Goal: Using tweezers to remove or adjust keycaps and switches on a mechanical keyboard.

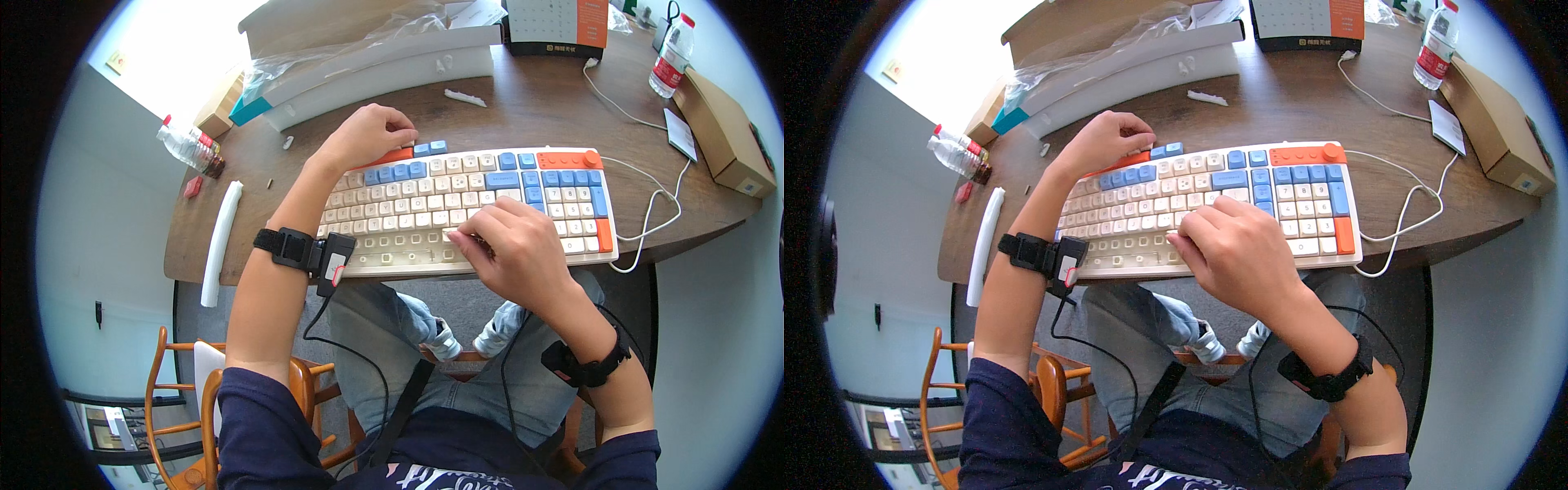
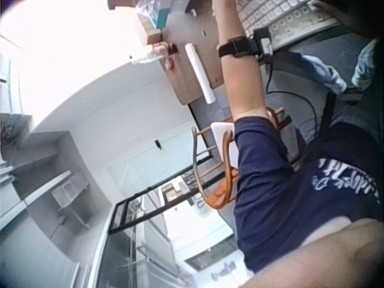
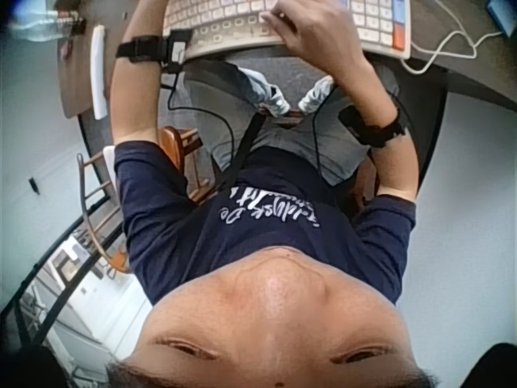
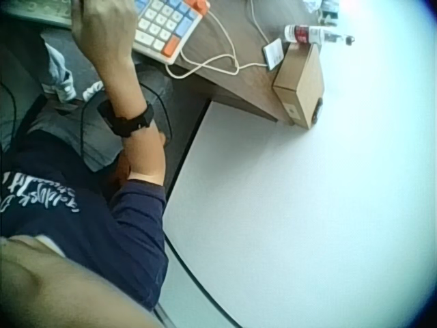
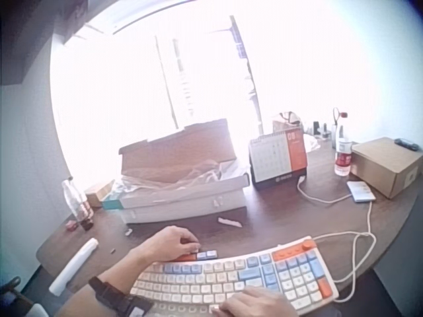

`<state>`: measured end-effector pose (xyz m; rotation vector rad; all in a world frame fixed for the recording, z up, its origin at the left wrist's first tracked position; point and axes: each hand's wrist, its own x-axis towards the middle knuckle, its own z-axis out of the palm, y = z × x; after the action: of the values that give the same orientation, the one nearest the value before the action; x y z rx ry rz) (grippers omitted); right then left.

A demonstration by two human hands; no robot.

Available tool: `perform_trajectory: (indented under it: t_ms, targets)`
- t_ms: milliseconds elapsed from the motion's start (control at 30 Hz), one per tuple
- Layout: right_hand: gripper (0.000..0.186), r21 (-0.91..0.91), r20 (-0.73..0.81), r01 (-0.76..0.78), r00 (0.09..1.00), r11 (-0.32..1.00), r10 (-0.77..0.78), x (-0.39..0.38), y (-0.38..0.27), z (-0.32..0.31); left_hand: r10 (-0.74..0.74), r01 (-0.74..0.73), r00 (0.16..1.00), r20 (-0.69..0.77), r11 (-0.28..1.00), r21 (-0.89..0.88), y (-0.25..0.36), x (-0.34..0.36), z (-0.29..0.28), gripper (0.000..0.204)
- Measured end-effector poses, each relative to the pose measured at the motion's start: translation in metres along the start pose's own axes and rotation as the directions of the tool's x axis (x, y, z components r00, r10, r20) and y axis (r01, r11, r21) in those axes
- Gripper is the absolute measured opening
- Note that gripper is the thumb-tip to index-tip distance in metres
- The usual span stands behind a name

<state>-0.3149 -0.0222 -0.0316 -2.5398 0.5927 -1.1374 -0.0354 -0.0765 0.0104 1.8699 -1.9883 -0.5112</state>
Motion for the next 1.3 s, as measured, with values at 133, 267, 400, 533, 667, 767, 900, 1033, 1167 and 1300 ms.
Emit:
perform_trajectory:
  t_ms: [133, 267, 400, 533, 667, 767, 900, 1033, 1167, 1300]
  targets:
    - [0.021, 0.007, 0.002, -0.005, 1.000, 1.000, 0.005, 0.000, 0.000, 0.000, 0.008, -0.008, 1.000, -0.001, 1.000, 0.005, 0.000, -0.001, -0.001, 0.028]
    - [0.021, -0.006, 0.000, 0.004, 1.000, 1.000, -0.004, 0.000, 0.000, 0.001, -0.012, 0.011, 1.000, 0.023, 1.000, 0.026, 0.002, -0.002, -0.003, 0.029]
    - [0.021, -0.012, 0.000, 0.010, 1.000, 1.000, -0.010, 0.000, 0.000, 0.001, -0.005, 0.004, 1.000, 0.019, 0.999, 0.036, 0.002, -0.003, -0.003, 0.030]
    - [0.020, -0.009, 0.013, -0.002, 1.000, 1.000, 0.002, 0.000, -0.001, 0.000, -0.012, 0.011, 1.000, 0.012, 0.999, 0.045, 0.003, -0.004, -0.004, 0.030]
    - [0.016, 0.103, -0.060, -0.051, 0.997, 0.993, 0.057, 0.002, -0.001, -0.002, 0.037, -0.034, 0.997, -0.062, 0.998, 0.048, 0.006, -0.009, -0.005, 0.030]
    - [0.015, 0.302, -0.060, -0.230, 0.964, 0.925, 0.259, 0.004, -0.006, -0.012, 0.192, -0.173, 0.970, -0.148, 0.976, 0.133, 0.028, -0.028, -0.009, 0.029]
    - [0.015, 0.443, -0.095, -0.291, 0.925, 0.848, 0.367, 0.007, -0.002, -0.029, 0.377, -0.362, 0.909, -0.175, 0.925, 0.115, 0.062, -0.072, 0.004, 0.027]
    - [0.016, 0.405, 0.000, -0.372, 0.913, 0.835, 0.407, 0.009, -0.002, -0.044, 0.362, -0.374, 0.911, -0.195, 0.927, -0.024, 0.069, -0.102, 0.025, 0.025]
    - [0.015, 0.207, 0.193, -0.332, 0.936, 0.920, 0.294, 0.015, -0.011, -0.054, 0.406, -0.433, 0.873, -0.270, 0.901, -0.042, 0.057, -0.115, 0.045, 0.027]
    - [0.014, 0.101, 0.312, -0.348, 0.901, 0.932, 0.303, 0.020, -0.019, -0.056, 0.435, -0.469, 0.849, -0.301, 0.882, -0.049, 0.049, -0.119, 0.056, 0.029]
